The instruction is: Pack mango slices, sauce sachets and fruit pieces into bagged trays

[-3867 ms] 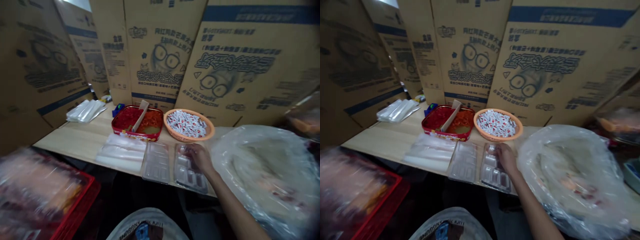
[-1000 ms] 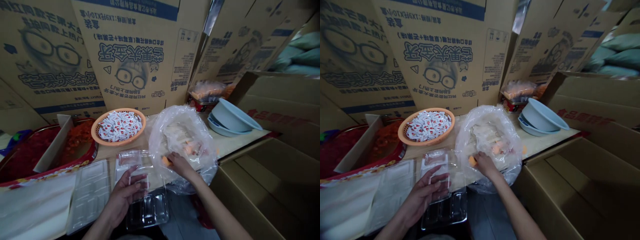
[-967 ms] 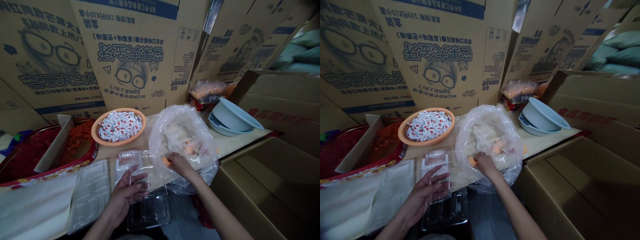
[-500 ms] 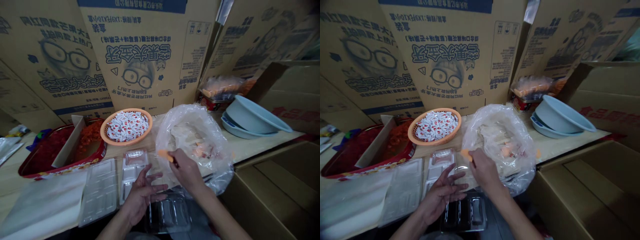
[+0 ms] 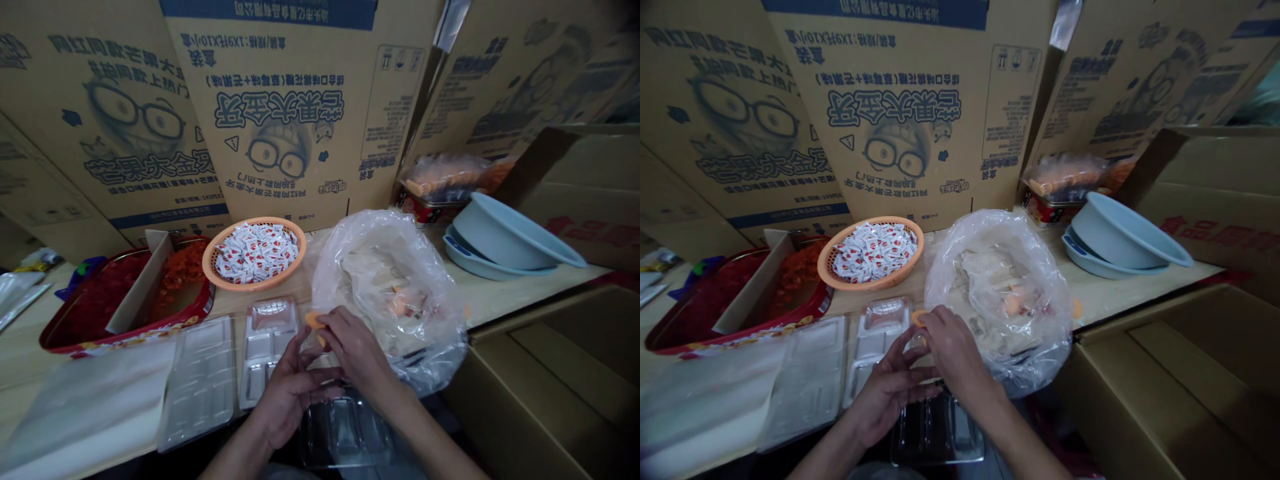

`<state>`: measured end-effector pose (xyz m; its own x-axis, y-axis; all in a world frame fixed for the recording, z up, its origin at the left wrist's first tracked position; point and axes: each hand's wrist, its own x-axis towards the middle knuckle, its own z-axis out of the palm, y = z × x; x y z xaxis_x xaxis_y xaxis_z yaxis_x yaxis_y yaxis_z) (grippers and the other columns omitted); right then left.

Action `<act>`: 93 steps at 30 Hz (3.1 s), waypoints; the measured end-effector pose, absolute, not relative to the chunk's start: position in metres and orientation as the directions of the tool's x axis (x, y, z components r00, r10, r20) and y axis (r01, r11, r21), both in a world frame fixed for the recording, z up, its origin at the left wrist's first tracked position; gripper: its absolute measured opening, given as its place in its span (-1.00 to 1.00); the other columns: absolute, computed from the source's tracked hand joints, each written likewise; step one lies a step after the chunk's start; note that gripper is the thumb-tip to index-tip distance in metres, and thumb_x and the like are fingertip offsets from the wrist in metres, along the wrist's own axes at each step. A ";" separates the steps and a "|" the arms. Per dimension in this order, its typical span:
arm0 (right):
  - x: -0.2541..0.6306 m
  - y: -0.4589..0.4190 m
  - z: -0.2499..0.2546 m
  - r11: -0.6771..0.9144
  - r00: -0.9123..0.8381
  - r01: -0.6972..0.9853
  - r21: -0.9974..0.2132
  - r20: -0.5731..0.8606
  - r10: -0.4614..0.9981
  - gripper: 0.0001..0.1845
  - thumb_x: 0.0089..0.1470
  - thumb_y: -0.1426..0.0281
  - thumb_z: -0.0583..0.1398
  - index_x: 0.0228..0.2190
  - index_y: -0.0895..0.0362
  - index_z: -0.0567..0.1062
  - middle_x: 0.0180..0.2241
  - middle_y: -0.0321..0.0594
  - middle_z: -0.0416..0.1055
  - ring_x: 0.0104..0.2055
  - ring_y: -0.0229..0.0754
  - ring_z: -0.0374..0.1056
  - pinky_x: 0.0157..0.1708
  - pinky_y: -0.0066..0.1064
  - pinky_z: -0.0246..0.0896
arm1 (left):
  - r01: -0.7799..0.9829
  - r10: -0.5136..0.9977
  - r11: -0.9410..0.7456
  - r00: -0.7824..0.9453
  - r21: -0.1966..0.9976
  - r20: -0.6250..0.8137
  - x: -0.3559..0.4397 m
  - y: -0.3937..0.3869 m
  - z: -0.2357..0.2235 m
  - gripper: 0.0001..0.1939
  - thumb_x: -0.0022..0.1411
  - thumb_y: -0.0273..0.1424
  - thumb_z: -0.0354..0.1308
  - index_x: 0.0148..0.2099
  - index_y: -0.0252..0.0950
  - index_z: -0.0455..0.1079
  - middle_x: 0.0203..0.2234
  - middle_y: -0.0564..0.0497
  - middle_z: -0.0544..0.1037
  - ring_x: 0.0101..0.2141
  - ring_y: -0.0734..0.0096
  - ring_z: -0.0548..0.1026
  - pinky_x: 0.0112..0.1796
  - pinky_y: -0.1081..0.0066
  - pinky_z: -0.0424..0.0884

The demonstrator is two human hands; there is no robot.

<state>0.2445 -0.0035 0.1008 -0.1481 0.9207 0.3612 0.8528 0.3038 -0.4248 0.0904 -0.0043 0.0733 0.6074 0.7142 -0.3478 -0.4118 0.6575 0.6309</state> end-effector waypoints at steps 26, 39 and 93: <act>0.433 0.054 0.038 -0.583 0.572 0.794 -0.172 -0.114 0.812 -0.82 -0.09 0.49 0.15 -0.40 0.32 0.49 -0.33 0.18 0.43 -0.32 -0.01 0.42 -0.41 -0.37 0.18 | -0.352 0.662 0.702 0.642 0.620 -0.386 0.089 -0.003 0.063 -0.18 -0.02 -0.59 0.16 0.24 -0.06 -0.07 0.12 -0.18 0.24 -0.09 0.04 0.43 -0.15 0.10 0.35; 0.393 0.058 0.073 -0.054 0.619 0.414 -0.909 0.237 0.749 -0.66 -0.01 0.25 0.10 -0.21 0.19 0.31 -0.29 -0.18 0.42 -0.32 -0.23 0.40 -0.31 -0.38 0.32 | -0.374 0.676 0.703 0.615 0.605 -0.406 0.083 -0.001 0.072 -0.22 -0.03 -0.61 0.17 0.20 -0.08 -0.02 0.12 -0.18 0.23 -0.10 0.01 0.44 -0.18 0.15 0.38; 0.105 0.247 0.094 -0.079 -0.003 0.795 -0.601 -0.134 0.991 -0.83 -0.25 0.55 0.20 -0.69 0.14 0.30 -0.81 -0.43 0.15 -0.69 -0.35 0.09 -0.64 -0.52 -0.08 | -0.745 0.933 0.346 0.212 0.571 -0.289 -0.152 0.023 0.056 -0.12 -0.01 -0.60 0.18 0.23 0.12 -0.12 0.14 -0.09 0.22 0.03 0.04 0.32 -0.04 0.03 0.22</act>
